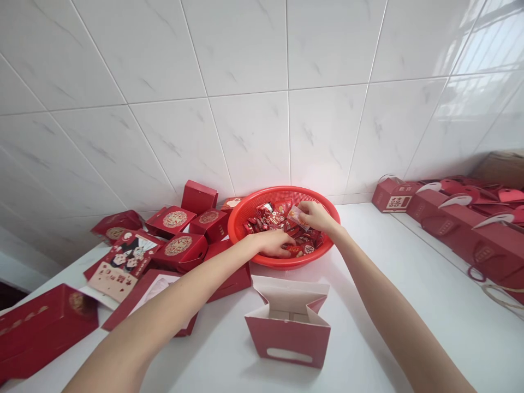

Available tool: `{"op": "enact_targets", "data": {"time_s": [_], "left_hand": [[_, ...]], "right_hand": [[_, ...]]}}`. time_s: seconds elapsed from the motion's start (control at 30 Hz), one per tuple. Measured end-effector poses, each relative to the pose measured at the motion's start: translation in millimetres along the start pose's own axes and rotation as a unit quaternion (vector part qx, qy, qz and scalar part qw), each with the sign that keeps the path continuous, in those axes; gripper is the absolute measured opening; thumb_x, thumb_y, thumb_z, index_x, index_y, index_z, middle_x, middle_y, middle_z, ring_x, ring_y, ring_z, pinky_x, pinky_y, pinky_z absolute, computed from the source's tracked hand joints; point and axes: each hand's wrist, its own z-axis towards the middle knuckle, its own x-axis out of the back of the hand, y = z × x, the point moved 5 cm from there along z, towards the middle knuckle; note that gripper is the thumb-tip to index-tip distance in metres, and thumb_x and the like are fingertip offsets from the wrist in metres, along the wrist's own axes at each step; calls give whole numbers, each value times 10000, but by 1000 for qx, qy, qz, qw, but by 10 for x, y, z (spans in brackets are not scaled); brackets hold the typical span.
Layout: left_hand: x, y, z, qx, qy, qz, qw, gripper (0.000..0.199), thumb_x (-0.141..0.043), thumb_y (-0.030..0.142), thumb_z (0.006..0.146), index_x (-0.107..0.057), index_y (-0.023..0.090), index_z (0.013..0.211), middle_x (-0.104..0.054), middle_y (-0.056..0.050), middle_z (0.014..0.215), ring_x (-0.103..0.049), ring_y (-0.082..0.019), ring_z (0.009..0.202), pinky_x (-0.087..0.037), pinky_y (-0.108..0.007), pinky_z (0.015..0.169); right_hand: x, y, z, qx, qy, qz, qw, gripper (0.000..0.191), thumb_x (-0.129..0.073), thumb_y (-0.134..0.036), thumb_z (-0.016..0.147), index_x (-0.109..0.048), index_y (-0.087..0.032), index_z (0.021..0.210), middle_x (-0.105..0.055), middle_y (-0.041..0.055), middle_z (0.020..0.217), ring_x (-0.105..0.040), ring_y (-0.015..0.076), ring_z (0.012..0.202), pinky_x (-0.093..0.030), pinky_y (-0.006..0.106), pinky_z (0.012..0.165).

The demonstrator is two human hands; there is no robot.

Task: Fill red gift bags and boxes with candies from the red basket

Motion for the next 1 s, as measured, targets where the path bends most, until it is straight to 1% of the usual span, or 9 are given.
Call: {"op": "enact_targets", "data": {"time_s": [0.07, 0.2, 0.3, 0.4, 0.5, 0.6, 0.77, 0.87, 1.0], "left_hand": [[62, -39, 10, 12, 56, -23, 998, 257, -525, 316, 894, -686, 155, 1013, -705, -66, 829, -620, -209, 708, -420, -284, 643], [218, -160, -4, 34, 201, -77, 976, 238, -507, 359, 908, -626, 156, 874, -678, -63, 848, -619, -214, 766, -424, -291, 684], [269, -245, -19, 50, 251, -101, 961, 253, -496, 377, 907, -608, 160, 843, -662, -49, 814, -607, -215, 764, -428, -300, 699], [294, -289, -27, 51, 277, -136, 950, 287, -485, 396, 909, -627, 149, 875, -663, -47, 805, -604, -217, 765, -441, -308, 717], [307, -302, -28, 48, 289, -169, 941, 295, -495, 389, 899, -648, 140, 942, -685, -53, 848, -621, -226, 804, -460, -314, 746], [313, -302, -39, 50, 290, -185, 938, 315, -537, 396, 870, -650, 137, 1009, -708, -72, 948, -642, -250, 889, -478, -334, 805], [315, -288, -74, 30, 293, -220, 930, 513, -656, 278, 751, -567, 155, 1241, -637, -96, 1290, -597, -271, 1170, -458, -348, 988], [298, -311, -69, 46, 288, -213, 932, 623, -654, 194, 710, -521, 156, 1318, -597, -104, 1360, -575, -277, 1224, -448, -361, 1031], [297, -346, -68, 64, 305, -185, 932, 655, -635, 172, 721, -494, 163, 1361, -568, -108, 1400, -555, -281, 1262, -424, -380, 1075]], "right_hand": [[5, 12, 2, 5, 13, 14, 1000, 151, -482, -159, 769, -441, -202, 630, -517, -17, 595, -425, 120, 564, -263, 264, 543], [-12, 42, 14, 14, 11, 64, 998, 167, -499, -244, 811, -524, -200, 651, -559, -9, 600, -471, 136, 573, -307, 262, 558], [4, 22, 16, 34, 18, 96, 995, 232, -503, -298, 842, -527, -202, 632, -564, -7, 618, -491, 141, 596, -340, 266, 581], [26, -22, 4, 54, 14, 131, 990, 408, -468, -465, 890, -437, -209, 573, -455, -26, 553, -420, 124, 550, -314, 269, 548], [9, -55, -10, 72, -28, 185, 980, 445, -510, -583, 853, -509, -202, 624, -488, -23, 584, -438, 123, 562, -328, 264, 540], [-17, -42, -11, 77, -56, 202, 975, 352, -614, -523, 789, -591, -186, 689, -591, 2, 659, -519, 144, 620, -382, 268, 571], [-11, 19, 7, 66, -35, 194, 978, 238, -606, -399, 784, -593, -185, 681, -616, 3, 665, -554, 154, 641, -417, 279, 606], [-5, 24, 11, 66, -26, 172, 983, 201, -593, -353, 795, -615, -183, 690, -647, 13, 706, -581, 163, 680, -435, 284, 638], [-3, 39, 17, 45, -13, 140, 989, 106, -601, -244, 778, -617, -184, 692, -678, 16, 742, -612, 168, 724, -454, 281, 677]]}}
